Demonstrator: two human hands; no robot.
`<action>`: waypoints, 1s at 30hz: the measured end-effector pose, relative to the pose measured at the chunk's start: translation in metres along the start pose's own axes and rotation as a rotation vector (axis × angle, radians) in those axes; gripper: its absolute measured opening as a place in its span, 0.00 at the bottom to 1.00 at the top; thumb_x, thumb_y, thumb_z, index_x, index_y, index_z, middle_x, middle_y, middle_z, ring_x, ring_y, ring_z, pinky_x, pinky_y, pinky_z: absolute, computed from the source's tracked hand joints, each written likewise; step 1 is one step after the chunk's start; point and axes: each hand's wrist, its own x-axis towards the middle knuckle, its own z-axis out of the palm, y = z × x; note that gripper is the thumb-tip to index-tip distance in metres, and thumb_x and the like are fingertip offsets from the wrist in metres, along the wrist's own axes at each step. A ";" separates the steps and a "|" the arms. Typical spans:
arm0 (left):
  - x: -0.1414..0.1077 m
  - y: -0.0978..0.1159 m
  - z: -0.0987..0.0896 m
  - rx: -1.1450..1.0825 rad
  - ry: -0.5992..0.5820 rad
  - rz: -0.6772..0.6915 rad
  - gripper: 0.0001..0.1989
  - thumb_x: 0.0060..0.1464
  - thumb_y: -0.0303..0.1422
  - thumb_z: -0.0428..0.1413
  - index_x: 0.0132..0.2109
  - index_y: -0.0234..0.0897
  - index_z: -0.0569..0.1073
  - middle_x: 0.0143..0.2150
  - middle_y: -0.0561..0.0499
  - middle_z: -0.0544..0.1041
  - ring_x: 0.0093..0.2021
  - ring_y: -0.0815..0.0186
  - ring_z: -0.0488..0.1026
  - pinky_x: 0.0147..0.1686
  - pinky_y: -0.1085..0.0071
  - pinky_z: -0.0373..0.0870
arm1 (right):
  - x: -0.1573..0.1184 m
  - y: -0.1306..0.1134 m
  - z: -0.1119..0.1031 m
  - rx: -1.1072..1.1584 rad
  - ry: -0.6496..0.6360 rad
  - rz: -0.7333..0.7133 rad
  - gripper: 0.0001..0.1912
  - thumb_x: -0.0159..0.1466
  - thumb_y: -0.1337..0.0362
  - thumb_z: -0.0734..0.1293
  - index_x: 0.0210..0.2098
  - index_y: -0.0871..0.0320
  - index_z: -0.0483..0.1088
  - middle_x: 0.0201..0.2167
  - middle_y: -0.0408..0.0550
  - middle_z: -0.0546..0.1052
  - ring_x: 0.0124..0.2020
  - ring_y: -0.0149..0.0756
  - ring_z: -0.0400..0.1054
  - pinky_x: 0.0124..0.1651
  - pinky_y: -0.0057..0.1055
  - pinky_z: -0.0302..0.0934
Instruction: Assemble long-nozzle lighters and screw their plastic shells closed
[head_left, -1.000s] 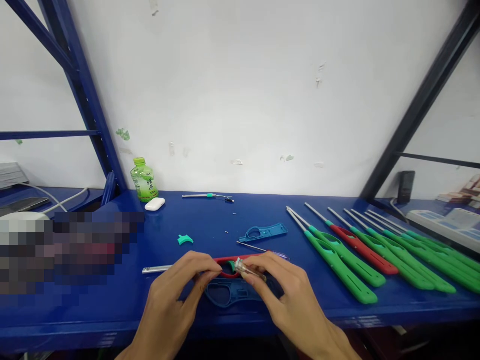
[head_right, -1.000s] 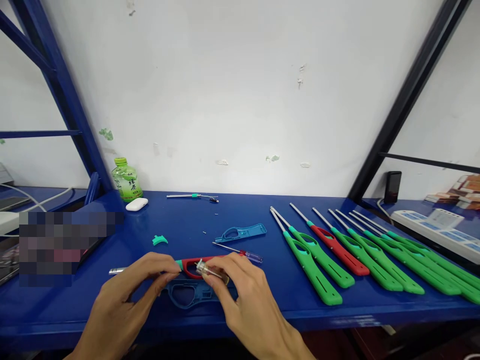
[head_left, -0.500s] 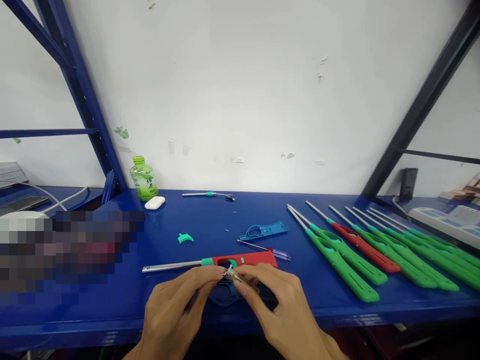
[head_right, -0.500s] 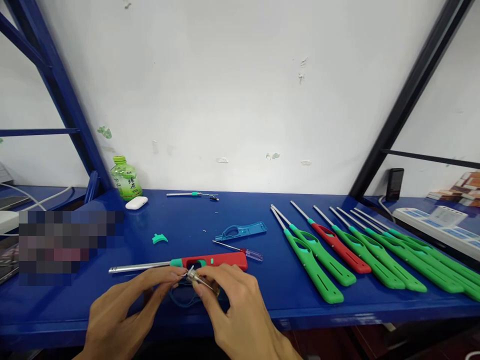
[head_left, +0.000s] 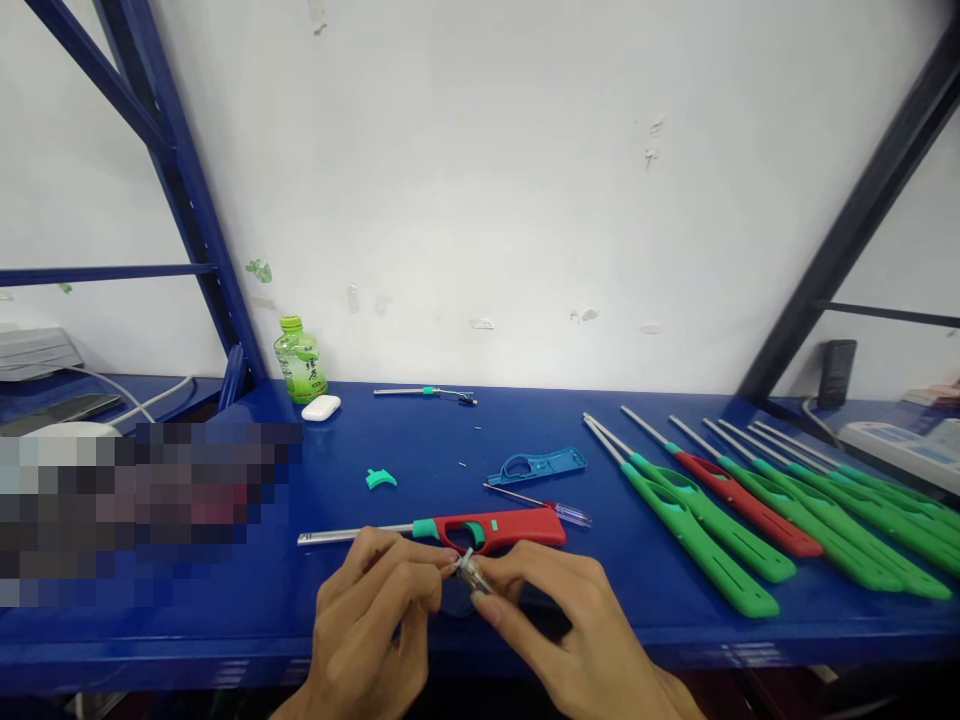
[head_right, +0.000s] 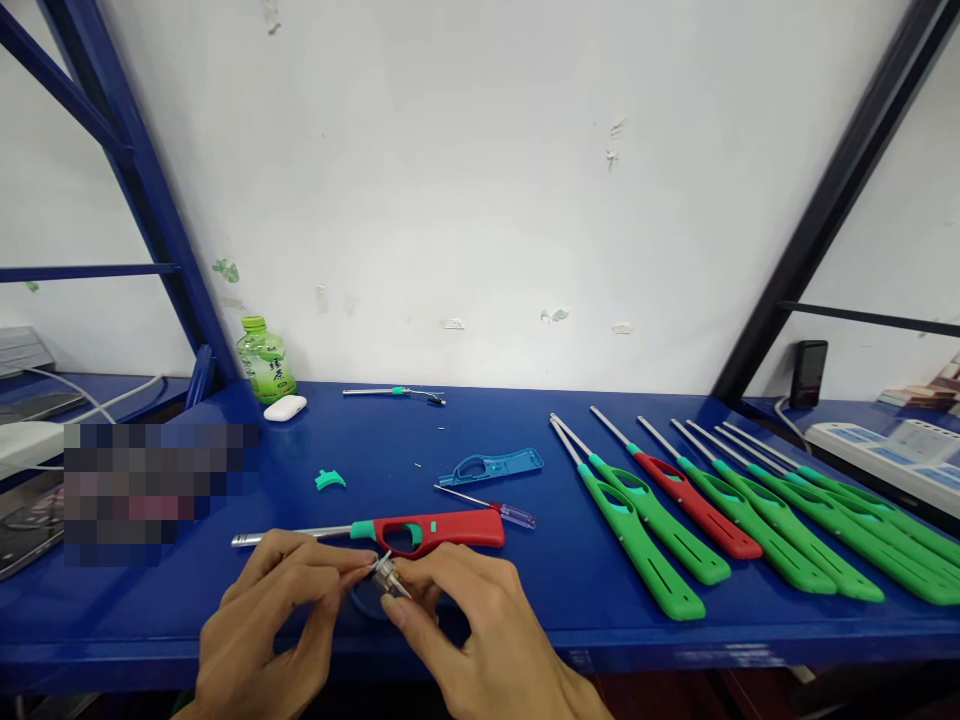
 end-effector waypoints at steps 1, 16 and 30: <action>0.001 0.001 0.001 0.001 0.008 0.019 0.16 0.59 0.13 0.55 0.34 0.41 0.67 0.32 0.54 0.82 0.31 0.69 0.75 0.32 0.71 0.73 | 0.000 -0.001 -0.001 -0.005 -0.024 0.012 0.05 0.73 0.60 0.70 0.42 0.53 0.78 0.31 0.39 0.79 0.31 0.31 0.74 0.40 0.25 0.68; 0.009 0.004 -0.001 -0.029 -0.092 -0.014 0.17 0.64 0.14 0.51 0.34 0.42 0.64 0.31 0.56 0.78 0.32 0.70 0.75 0.34 0.73 0.73 | -0.004 0.003 -0.002 -0.087 -0.056 0.023 0.05 0.75 0.60 0.68 0.45 0.51 0.77 0.35 0.40 0.81 0.35 0.34 0.76 0.43 0.29 0.68; 0.098 -0.136 -0.020 0.453 -0.673 -0.153 0.10 0.69 0.37 0.59 0.51 0.36 0.77 0.48 0.47 0.80 0.49 0.58 0.78 0.50 0.55 0.78 | -0.007 0.044 -0.095 -0.533 0.367 0.026 0.12 0.78 0.57 0.62 0.52 0.52 0.75 0.36 0.44 0.84 0.34 0.39 0.82 0.39 0.31 0.75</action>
